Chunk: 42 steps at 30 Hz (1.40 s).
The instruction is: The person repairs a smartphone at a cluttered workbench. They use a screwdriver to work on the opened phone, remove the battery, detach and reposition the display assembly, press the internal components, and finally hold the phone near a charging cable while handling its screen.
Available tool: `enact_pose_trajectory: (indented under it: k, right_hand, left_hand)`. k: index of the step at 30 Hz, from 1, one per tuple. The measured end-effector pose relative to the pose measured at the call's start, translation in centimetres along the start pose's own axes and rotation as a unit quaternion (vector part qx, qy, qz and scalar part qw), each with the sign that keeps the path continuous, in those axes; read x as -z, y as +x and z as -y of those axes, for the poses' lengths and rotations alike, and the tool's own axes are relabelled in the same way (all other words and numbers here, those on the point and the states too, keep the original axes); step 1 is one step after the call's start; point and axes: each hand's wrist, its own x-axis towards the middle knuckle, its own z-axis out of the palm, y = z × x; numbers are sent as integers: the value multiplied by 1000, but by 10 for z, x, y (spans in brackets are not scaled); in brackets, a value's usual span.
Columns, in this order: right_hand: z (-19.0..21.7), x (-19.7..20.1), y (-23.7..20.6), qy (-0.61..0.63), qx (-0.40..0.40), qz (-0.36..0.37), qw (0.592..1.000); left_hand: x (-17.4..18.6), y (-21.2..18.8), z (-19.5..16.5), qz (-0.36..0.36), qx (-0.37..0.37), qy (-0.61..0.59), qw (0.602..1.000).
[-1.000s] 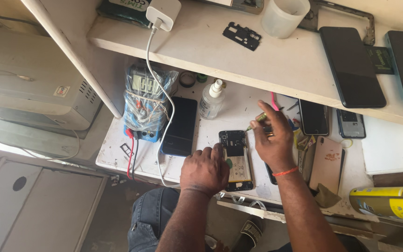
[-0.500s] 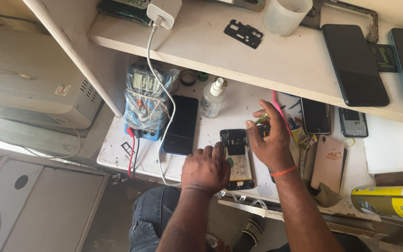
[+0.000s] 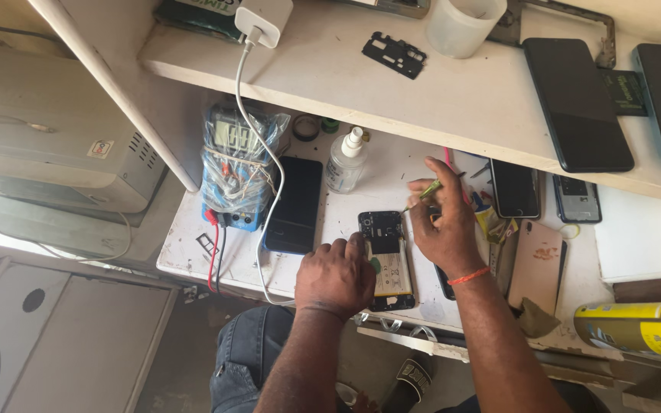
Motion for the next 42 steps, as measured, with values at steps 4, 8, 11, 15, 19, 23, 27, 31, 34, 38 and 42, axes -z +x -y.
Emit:
enact_pose_trajectory:
  k: [4, 8, 11, 15, 19, 23, 27, 31, 34, 38, 42]
  right_hand:
    - [-2, -2, -6, -13, -19, -27, 999]
    - [-3, -1, -17, 54, -29, -42, 997]
    - [-2, 1, -24, 121, -28, -53, 991]
    - [-1, 4, -30, 132, -5, -94, 987]
    - [-1, 6, -35, 69, 18, -116, 991]
    - [3, 3, -44, -61, 5, -113, 992]
    - [12, 6, -52, -183, 40, -75, 979]
    - [24, 12, -47, -221, 63, -16, 973]
    - [33, 15, -38, -187, 82, 27, 979]
    - [37, 10, -28, -163, 88, 102, 977]
    - [32, 1, -28, -147, 58, 90, 983]
  left_hand:
    - [-1, 1, 0, 17, 4, 8, 1000]
    - [0, 0, 1, -9, -8, -1, 1000]
    - [0, 0, 1, -6, -6, -4, 1000]
    - [-1, 0, 0, 5, -1, 4, 1000]
    - [0, 0, 0, 5, 2, 2, 1000]
    - [1, 1, 0, 13, 4, 6, 1000]
    - [1, 1, 0, 20, 7, 9, 1000]
    - [0, 1, 0, 22, 7, 9, 1000]
    - [0, 0, 1, 10, 1, 6, 1000]
    - [0, 0, 0, -12, -7, -2, 1000]
    - [-1, 1, 0, 3, -3, 11, 1000]
